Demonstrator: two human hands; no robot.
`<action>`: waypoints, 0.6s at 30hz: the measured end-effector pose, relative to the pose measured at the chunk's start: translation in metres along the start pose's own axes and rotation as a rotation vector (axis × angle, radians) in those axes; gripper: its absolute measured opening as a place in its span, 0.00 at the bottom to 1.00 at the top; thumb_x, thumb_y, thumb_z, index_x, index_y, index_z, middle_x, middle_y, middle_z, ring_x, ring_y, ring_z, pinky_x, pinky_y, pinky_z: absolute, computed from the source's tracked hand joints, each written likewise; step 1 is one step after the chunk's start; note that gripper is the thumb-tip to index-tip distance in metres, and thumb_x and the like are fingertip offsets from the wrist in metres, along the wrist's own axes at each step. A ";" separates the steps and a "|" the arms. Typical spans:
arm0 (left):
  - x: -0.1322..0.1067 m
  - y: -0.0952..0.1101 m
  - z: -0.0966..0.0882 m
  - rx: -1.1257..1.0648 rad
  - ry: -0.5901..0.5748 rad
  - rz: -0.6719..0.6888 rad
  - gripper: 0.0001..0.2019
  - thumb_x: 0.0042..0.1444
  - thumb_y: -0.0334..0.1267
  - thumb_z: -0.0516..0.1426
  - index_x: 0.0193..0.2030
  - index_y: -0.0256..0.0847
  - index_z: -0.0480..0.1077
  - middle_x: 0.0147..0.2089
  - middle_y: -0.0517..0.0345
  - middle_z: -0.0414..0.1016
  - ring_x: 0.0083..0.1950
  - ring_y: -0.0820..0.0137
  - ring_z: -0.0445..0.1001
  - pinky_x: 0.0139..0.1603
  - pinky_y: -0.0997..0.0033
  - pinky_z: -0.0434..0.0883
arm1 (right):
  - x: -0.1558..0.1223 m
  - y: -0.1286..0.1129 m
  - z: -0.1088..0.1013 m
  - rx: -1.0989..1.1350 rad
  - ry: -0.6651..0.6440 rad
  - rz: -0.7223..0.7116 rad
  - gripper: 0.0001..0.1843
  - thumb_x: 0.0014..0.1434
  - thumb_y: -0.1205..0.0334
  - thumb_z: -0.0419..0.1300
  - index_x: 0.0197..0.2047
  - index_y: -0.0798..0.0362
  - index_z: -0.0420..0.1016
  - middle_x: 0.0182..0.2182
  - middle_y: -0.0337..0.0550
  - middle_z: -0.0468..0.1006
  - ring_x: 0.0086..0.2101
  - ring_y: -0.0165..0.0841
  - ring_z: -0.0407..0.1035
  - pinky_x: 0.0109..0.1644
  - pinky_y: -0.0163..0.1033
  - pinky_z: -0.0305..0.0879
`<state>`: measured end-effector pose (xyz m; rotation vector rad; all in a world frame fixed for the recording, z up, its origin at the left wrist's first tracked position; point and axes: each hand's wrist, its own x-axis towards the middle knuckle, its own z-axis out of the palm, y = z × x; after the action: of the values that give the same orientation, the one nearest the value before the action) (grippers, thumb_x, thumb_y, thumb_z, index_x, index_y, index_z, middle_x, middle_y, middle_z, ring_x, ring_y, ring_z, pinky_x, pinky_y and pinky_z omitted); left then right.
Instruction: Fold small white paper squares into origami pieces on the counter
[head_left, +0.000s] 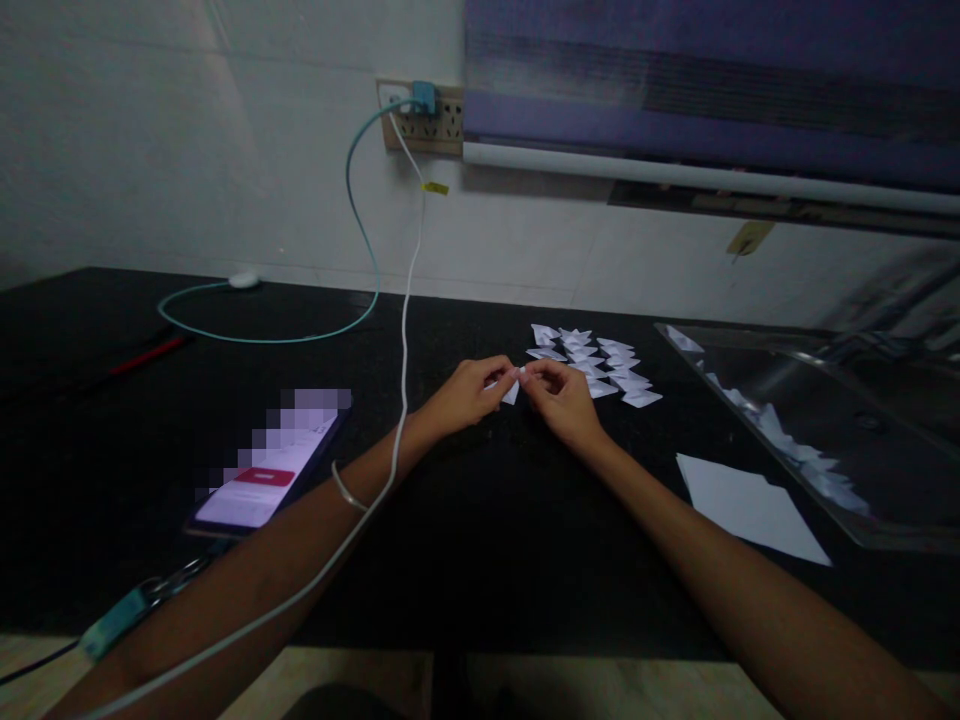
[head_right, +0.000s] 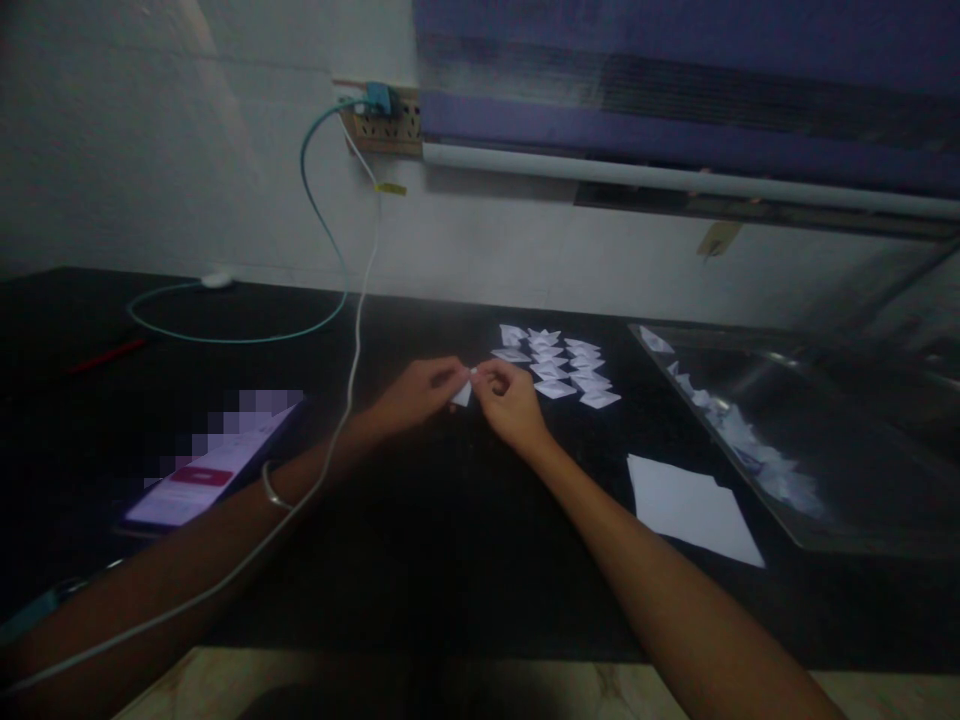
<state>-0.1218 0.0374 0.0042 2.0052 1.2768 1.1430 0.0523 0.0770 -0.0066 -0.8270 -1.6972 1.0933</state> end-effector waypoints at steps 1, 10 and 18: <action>0.000 0.002 -0.001 -0.070 -0.016 -0.023 0.16 0.66 0.48 0.53 0.34 0.39 0.71 0.29 0.61 0.71 0.29 0.74 0.70 0.31 0.75 0.66 | 0.000 0.000 -0.001 0.000 -0.024 -0.011 0.16 0.55 0.47 0.67 0.34 0.51 0.74 0.23 0.36 0.70 0.24 0.30 0.63 0.26 0.36 0.58; 0.002 -0.001 -0.008 -0.475 -0.099 -0.180 0.09 0.55 0.40 0.60 0.31 0.36 0.76 0.25 0.60 0.74 0.27 0.75 0.71 0.29 0.76 0.65 | 0.001 0.001 -0.006 -0.048 -0.132 -0.091 0.12 0.61 0.51 0.60 0.33 0.50 0.66 0.25 0.35 0.65 0.27 0.30 0.61 0.30 0.37 0.57; 0.006 -0.009 -0.011 -0.593 -0.120 -0.228 0.06 0.48 0.35 0.63 0.32 0.37 0.81 0.27 0.57 0.80 0.27 0.73 0.75 0.29 0.75 0.67 | 0.000 -0.001 -0.003 0.051 -0.141 -0.060 0.10 0.61 0.54 0.59 0.33 0.49 0.66 0.24 0.34 0.66 0.24 0.30 0.62 0.31 0.38 0.59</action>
<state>-0.1349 0.0463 0.0052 1.4298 0.9330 1.1075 0.0546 0.0774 -0.0050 -0.6762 -1.7914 1.1717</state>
